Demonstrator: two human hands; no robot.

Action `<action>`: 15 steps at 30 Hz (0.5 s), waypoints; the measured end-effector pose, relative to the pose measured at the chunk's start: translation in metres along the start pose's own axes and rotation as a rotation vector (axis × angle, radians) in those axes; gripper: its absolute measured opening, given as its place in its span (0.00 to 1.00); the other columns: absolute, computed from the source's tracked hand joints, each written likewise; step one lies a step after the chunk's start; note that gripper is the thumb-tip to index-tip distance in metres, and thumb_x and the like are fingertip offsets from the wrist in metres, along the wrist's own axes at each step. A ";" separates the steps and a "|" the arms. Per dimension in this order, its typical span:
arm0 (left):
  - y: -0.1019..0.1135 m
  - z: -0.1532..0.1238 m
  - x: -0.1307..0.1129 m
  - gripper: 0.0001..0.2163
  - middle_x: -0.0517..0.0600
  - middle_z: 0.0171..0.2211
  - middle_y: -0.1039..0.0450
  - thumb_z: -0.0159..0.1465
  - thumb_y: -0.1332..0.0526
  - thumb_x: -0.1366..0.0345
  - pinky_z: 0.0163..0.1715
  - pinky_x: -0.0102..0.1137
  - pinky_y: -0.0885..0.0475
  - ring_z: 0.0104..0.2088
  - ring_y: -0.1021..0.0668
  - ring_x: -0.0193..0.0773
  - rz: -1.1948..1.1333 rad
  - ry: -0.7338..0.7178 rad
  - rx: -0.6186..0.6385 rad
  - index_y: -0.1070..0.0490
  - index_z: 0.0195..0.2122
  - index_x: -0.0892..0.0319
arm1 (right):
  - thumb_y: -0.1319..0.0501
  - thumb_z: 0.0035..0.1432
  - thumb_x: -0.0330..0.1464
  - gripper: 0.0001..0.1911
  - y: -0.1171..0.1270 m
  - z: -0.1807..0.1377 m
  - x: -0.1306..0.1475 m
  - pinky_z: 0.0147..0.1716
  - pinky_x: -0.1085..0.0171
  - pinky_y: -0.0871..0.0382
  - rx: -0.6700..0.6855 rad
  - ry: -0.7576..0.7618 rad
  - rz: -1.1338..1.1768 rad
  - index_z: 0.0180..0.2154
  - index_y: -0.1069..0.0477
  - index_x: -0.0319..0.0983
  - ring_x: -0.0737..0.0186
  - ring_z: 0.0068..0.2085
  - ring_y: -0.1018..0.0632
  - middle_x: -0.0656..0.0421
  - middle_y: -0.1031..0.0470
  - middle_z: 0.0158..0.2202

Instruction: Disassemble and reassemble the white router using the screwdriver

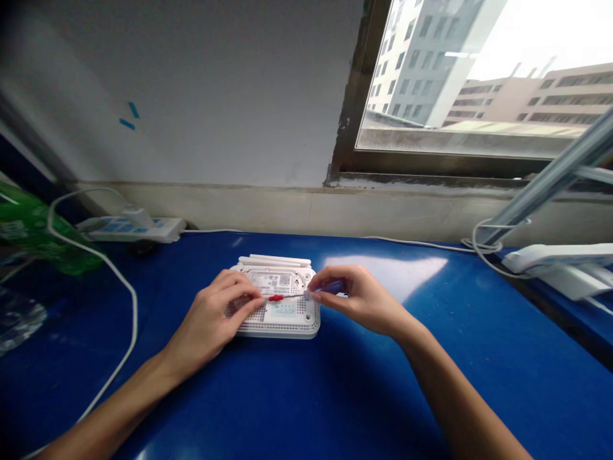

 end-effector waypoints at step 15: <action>0.003 -0.005 -0.022 0.05 0.48 0.40 0.25 0.69 0.35 0.73 0.49 0.33 0.29 0.45 0.25 0.38 -0.059 -0.193 -0.098 0.26 0.43 0.57 | 0.28 0.59 0.35 0.09 -0.043 0.001 0.015 0.45 0.64 0.22 -0.026 0.097 0.179 0.42 0.18 0.40 0.59 0.44 0.17 0.56 0.16 0.41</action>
Point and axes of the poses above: each hand's wrist, its own z-axis towards the middle knuckle, its own y-axis out of the back of the hand, x = y × z, the point moved 5 cm from there along z, towards the middle knuckle
